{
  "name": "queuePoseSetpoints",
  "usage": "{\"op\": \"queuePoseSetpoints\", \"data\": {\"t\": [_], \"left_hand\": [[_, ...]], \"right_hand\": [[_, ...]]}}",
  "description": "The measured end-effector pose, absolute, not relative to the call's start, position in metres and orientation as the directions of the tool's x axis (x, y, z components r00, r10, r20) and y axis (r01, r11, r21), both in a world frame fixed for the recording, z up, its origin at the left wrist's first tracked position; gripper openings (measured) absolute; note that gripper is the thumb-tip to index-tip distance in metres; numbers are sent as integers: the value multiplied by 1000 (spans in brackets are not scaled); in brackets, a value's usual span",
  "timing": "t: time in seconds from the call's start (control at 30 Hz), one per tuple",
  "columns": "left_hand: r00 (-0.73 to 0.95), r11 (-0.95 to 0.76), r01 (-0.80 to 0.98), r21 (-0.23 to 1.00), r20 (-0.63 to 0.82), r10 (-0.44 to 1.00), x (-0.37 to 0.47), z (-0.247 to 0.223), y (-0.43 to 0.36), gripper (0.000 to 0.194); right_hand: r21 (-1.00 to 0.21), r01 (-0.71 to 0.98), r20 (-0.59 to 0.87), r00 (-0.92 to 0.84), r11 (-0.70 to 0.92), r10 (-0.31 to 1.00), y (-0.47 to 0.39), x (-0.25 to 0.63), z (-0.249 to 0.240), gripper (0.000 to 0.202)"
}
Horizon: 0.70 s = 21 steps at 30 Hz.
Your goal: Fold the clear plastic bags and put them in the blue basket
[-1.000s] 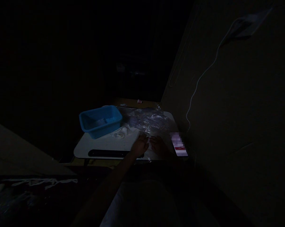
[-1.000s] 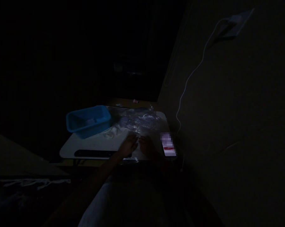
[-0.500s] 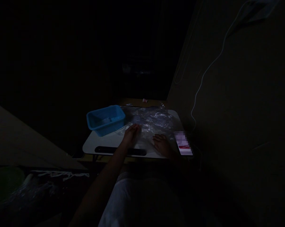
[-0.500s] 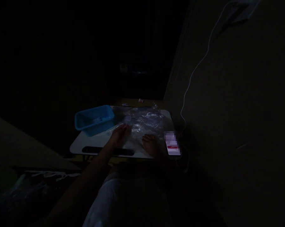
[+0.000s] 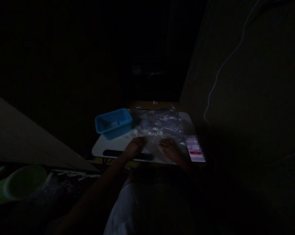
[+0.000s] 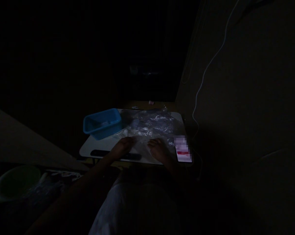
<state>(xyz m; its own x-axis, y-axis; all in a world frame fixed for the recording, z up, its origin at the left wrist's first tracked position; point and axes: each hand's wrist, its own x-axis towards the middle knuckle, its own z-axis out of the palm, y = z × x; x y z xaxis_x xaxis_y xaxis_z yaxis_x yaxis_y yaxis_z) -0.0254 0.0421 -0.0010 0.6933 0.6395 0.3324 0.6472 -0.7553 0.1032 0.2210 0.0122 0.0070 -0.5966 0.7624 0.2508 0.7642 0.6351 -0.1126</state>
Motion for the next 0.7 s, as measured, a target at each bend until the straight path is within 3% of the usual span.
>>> {"op": "queuePoseSetpoints", "data": {"t": [0.17, 0.5, 0.7], "left_hand": [[751, -789, 611, 59, 271, 602, -31, -4, 43, 29], [726, -772, 601, 208, 264, 636, -19, -7, 30, 43], [702, -746, 636, 197, 254, 665, -6, -2, 13, 50]], "right_hand": [[-125, 767, 233, -594, 630, 770, 10, 222, 5, 31], [-132, 766, 238, -592, 630, 770, 9, 222, 6, 34], [-139, 794, 220, -558, 591, 800, 3, 219, 3, 31]]}}
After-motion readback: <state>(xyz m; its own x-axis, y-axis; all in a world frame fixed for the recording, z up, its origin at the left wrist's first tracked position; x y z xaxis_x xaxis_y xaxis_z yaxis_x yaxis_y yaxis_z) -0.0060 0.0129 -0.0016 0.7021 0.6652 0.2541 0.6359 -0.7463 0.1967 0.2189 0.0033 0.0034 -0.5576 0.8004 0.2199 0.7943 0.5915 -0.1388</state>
